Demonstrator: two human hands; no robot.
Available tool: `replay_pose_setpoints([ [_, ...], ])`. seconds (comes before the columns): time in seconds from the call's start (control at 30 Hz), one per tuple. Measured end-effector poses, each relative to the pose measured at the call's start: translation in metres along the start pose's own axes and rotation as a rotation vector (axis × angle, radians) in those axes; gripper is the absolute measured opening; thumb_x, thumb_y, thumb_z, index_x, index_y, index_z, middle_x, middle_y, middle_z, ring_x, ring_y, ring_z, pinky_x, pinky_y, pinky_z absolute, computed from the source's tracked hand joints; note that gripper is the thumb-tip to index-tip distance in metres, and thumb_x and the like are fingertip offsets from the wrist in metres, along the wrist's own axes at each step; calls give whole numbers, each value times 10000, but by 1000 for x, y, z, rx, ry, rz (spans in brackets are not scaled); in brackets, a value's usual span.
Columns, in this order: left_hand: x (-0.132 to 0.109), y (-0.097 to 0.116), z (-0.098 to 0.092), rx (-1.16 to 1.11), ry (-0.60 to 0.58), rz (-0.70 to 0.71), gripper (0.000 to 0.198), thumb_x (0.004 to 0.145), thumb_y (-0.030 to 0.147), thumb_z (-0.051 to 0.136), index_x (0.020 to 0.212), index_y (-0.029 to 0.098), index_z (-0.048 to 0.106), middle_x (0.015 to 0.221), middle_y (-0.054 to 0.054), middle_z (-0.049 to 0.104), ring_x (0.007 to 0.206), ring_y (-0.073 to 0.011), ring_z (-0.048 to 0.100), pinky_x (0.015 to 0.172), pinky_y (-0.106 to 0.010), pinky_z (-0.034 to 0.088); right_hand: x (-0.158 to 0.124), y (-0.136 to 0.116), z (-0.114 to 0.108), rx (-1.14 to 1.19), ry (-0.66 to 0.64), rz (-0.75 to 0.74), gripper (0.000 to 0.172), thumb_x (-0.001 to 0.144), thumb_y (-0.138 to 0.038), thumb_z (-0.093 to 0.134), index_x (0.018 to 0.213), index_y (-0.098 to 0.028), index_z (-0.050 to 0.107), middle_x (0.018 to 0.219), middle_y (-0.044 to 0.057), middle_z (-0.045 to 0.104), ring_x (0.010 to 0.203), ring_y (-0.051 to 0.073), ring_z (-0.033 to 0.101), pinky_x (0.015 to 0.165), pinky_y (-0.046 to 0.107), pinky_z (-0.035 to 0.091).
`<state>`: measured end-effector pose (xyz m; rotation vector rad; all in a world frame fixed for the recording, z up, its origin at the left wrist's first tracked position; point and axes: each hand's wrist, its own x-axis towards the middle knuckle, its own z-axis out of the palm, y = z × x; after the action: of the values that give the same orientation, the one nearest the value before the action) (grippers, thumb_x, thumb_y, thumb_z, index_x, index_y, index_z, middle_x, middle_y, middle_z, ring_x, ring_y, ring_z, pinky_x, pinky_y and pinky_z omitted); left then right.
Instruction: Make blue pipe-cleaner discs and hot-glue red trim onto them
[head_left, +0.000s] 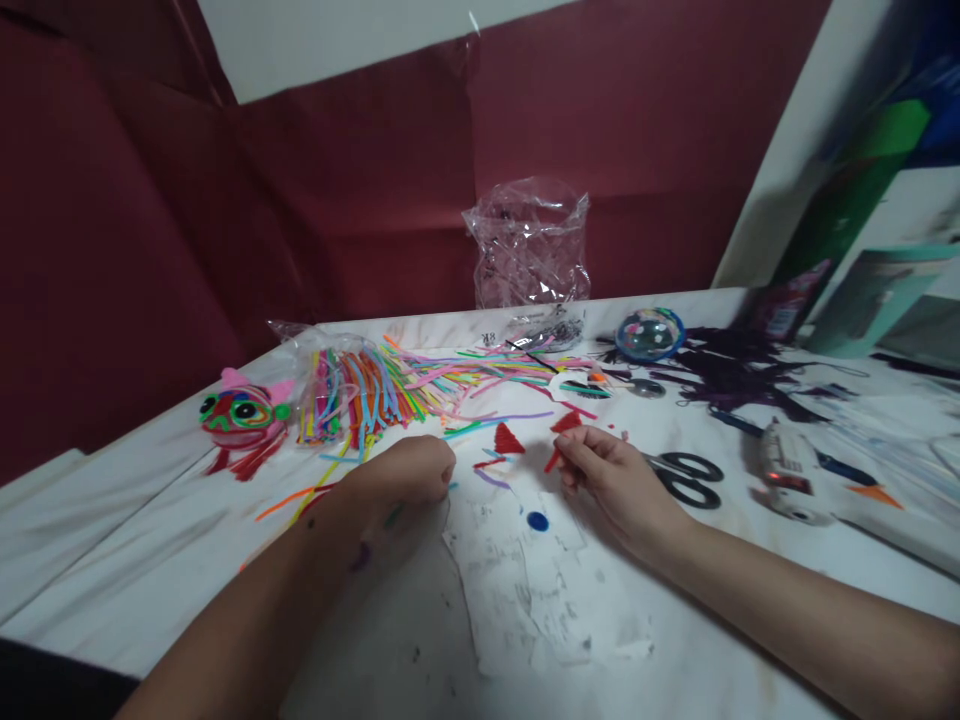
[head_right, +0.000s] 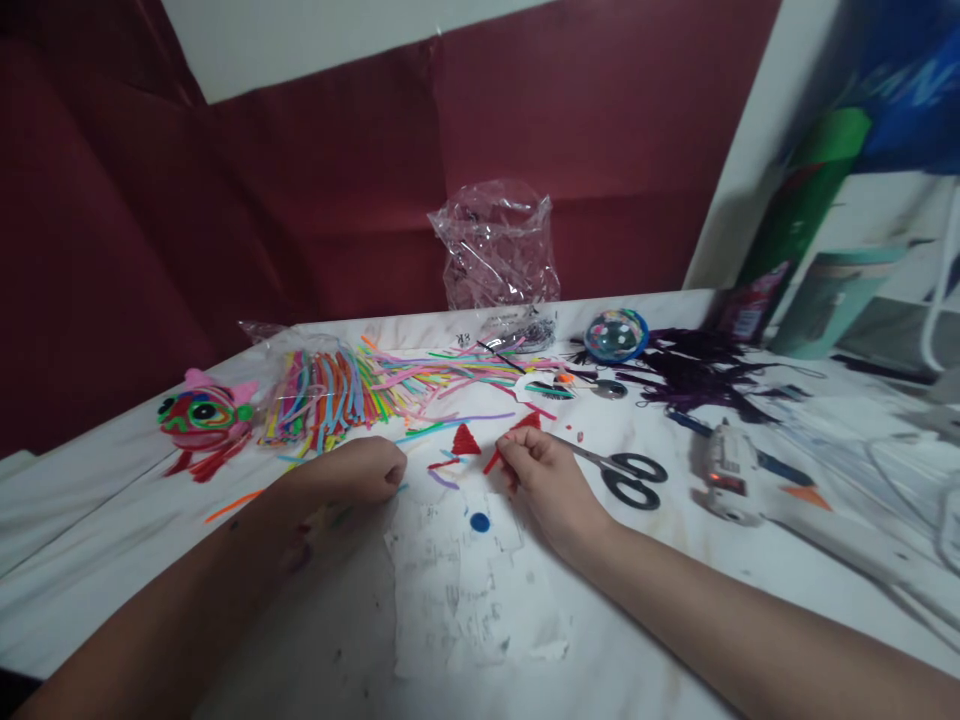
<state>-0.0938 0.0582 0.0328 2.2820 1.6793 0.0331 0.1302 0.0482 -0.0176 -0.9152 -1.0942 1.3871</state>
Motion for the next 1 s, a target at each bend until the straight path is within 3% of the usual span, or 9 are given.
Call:
replay_pose_setpoints([
  [0.23,6,16,8,-397,119,47,139,728,179,413,793,158,534,668,-7,613,559,-108,546,523,-205,407,-5,-1,5,-10,-57,19,314,606,-437,747,622,-185,559,458,-56,507,430,82,386,452,241,269],
  [0.33,5,29,22,-713,115,75,172,690,207,513,844,140,548,669,-2,605,571,-106,559,564,-222,441,-8,3,9,8,-103,47,312,592,-427,760,618,-181,571,437,-61,498,406,73,366,434,236,245],
  [0.47,3,41,39,-1024,96,135,125,629,229,611,703,134,578,574,25,562,542,-94,518,557,-224,410,-11,8,12,59,-157,76,293,596,-394,770,639,-176,578,421,-70,494,390,67,381,418,222,257],
  [0.63,6,47,49,-1073,100,146,113,633,235,597,678,140,555,549,28,557,489,-83,493,500,-215,397,-12,10,11,38,-163,43,275,630,-376,758,653,-179,568,436,-76,501,403,65,406,412,210,285],
  [0.8,8,46,46,-1041,54,148,151,640,284,586,664,138,552,524,9,569,461,-87,496,480,-216,407,-14,7,12,-17,-178,19,291,640,-422,738,646,-185,570,440,-75,487,415,78,396,424,232,294],
  [0.87,8,40,39,-948,160,131,178,671,314,568,673,136,567,556,0,585,495,-94,516,507,-218,419,-14,3,12,1,-167,15,292,640,-425,736,647,-191,562,446,-73,488,419,80,387,429,236,278],
  [1.0,13,17,18,-623,491,-16,189,732,313,501,745,147,590,668,5,616,602,-113,551,556,-208,415,-10,-4,10,51,-89,11,307,600,-418,754,622,-194,545,472,-58,513,444,84,400,452,239,281],
])
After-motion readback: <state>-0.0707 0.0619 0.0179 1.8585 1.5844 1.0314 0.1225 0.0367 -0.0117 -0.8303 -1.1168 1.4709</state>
